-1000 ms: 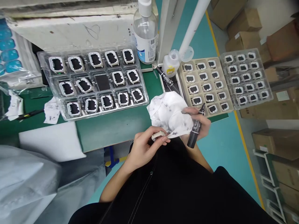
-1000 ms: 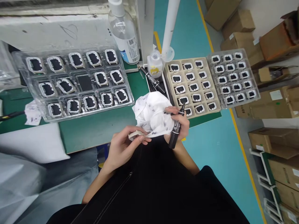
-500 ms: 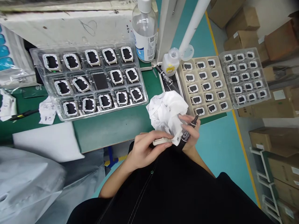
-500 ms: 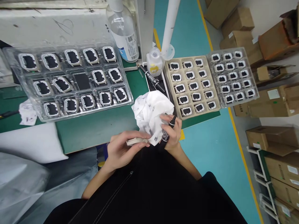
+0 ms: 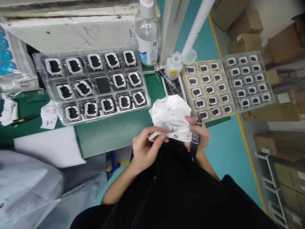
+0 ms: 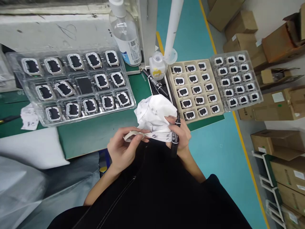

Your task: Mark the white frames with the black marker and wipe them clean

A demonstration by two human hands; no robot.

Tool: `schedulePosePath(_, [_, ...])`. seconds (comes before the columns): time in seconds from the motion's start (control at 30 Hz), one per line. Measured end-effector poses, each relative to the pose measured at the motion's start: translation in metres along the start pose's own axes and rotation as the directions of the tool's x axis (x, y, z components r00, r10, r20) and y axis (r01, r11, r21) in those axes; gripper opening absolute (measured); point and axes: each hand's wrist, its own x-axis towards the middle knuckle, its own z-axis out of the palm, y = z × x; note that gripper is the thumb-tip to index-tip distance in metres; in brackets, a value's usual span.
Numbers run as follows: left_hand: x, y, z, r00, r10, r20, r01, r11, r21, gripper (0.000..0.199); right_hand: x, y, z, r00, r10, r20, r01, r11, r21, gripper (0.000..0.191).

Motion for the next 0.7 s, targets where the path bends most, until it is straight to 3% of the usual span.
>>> schedulePosePath(0.07, [0.000, 0.001, 0.001, 0.999, 0.049, -0.006, -0.048, 0.995, 0.081, 0.018, 0.005, -0.002, 0.000, 0.997, -0.071, -0.020, 0.071, 0.997, 0.010, 0.030])
schedulePosePath(0.23, [-0.003, 0.004, 0.005, 0.963, 0.216, 0.163, -0.265, 0.875, 0.406, 0.021, 0.013, -0.004, 0.004, 0.990, 0.071, -0.120, -0.074, 0.997, -0.018, 0.030])
schedulePosePath(0.3, [-0.002, 0.006, 0.007, 0.948, 0.183, 0.260, -0.274, 0.885, 0.376, 0.015, 0.016, -0.002, 0.005, 0.985, 0.089, -0.145, -0.093, 0.995, -0.020, 0.032])
schedulePosePath(0.4, [0.003, 0.008, 0.008, 0.926, 0.087, 0.366, -0.177, 0.960, 0.219, 0.009, 0.022, -0.002, 0.008, 0.981, 0.117, -0.153, -0.112, 0.993, 0.036, 0.026])
schedulePosePath(0.47, [0.009, 0.008, 0.008, 0.932, 0.088, 0.352, -0.146, 0.979, 0.141, 0.011, 0.028, -0.008, 0.011, 0.966, 0.194, -0.169, -0.175, 0.977, 0.124, 0.021])
schedulePosePath(0.57, [0.019, 0.006, 0.009, 0.959, 0.150, 0.242, -0.177, 0.980, 0.095, 0.013, 0.040, -0.019, 0.019, 0.927, 0.317, -0.202, -0.258, 0.928, 0.270, 0.023])
schedulePosePath(0.7, [0.028, -0.004, 0.013, 0.968, 0.164, 0.191, -0.178, 0.982, 0.058, 0.011, 0.063, -0.023, 0.033, 0.880, 0.359, -0.310, -0.245, 0.904, 0.350, 0.021])
